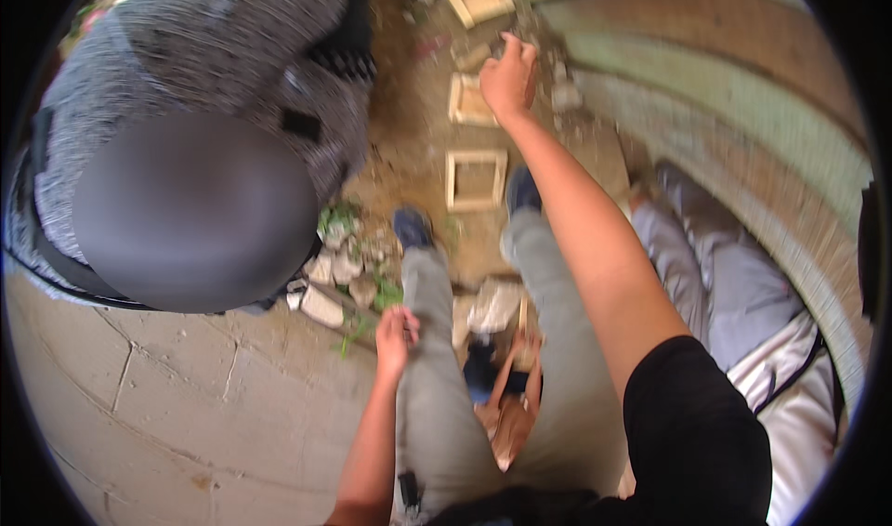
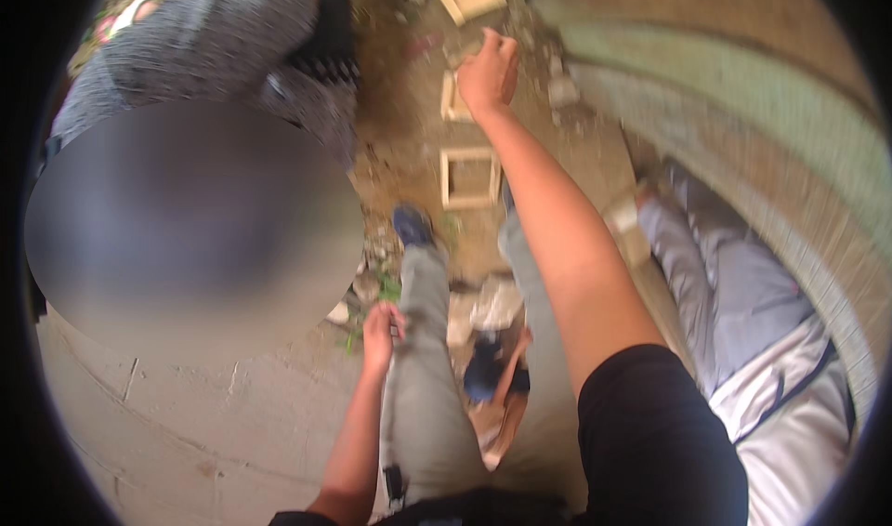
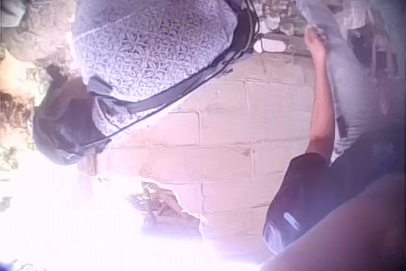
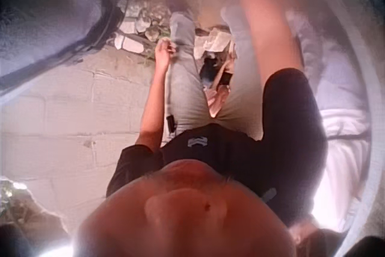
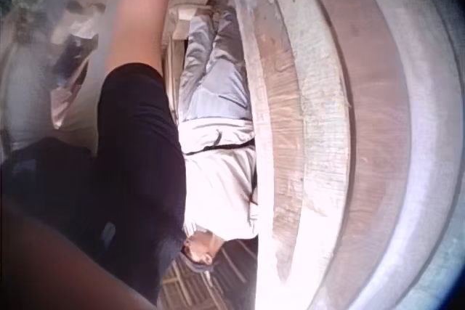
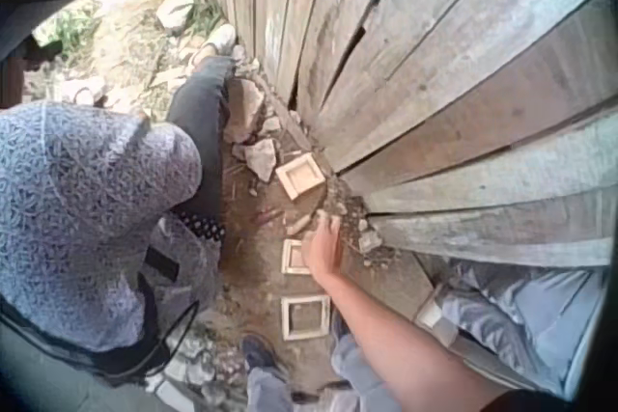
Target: The person sits on the ground and assembles small wooden frames by hand, fitting pieces together and using a hammer to secure joints. They handle multiple frame pieces and occasionally interact with another person nearby.
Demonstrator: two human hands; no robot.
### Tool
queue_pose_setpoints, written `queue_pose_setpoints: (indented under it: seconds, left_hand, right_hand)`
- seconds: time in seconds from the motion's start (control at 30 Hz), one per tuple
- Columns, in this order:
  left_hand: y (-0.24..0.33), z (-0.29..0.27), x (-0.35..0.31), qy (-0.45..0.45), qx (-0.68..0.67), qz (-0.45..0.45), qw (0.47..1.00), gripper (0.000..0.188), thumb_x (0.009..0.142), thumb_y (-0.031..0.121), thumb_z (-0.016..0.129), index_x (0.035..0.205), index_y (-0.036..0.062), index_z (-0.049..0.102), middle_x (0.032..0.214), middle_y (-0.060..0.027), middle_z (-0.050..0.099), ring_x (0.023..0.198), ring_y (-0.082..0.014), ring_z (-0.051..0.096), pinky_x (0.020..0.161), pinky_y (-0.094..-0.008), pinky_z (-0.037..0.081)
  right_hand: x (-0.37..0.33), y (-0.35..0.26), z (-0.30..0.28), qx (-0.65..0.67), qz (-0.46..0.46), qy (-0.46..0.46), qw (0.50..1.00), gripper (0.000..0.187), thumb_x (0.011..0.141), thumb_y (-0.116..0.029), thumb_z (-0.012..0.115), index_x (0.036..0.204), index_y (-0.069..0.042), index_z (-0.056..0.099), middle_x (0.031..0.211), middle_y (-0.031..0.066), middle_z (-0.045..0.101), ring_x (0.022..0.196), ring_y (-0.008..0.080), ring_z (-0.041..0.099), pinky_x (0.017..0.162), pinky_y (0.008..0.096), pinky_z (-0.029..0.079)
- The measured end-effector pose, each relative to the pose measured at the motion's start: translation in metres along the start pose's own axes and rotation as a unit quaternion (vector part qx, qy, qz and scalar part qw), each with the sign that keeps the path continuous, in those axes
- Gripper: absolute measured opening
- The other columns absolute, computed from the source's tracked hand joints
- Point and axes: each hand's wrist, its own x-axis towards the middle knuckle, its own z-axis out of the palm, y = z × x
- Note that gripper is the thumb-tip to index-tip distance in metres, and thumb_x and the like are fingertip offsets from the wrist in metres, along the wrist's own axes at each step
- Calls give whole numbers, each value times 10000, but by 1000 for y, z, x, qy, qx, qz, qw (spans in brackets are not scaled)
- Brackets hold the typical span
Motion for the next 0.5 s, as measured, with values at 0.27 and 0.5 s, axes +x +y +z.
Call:
queue_pose_setpoints:
  seconds: [0.27, 0.5]
  left_hand:
    - [21, -9, 30, 20, 80, -38, 996, 272, 1071, 294, 399, 981, 100, 567, 854, -32, 653, 657, -87, 545, 579, -243, 443]
    - [-7, -41, 30, 55, 141, -93, 984, 259, 1064, 303, 412, 956, 107, 543, 829, -29, 649, 647, -107, 553, 581, -258, 438]
  right_hand:
    - [-210, 212, 49, 11, 271, -257, 928, 554, 890, -174, 651, 1395, -55, 457, 1329, 264, 504, 1216, 421, 535, 1050, 473, 438]
    - [-193, 220, 101, -54, 265, -158, 950, 401, 883, -274, 685, 1179, -24, 581, 1187, 226, 613, 1125, 404, 602, 938, 478, 510]
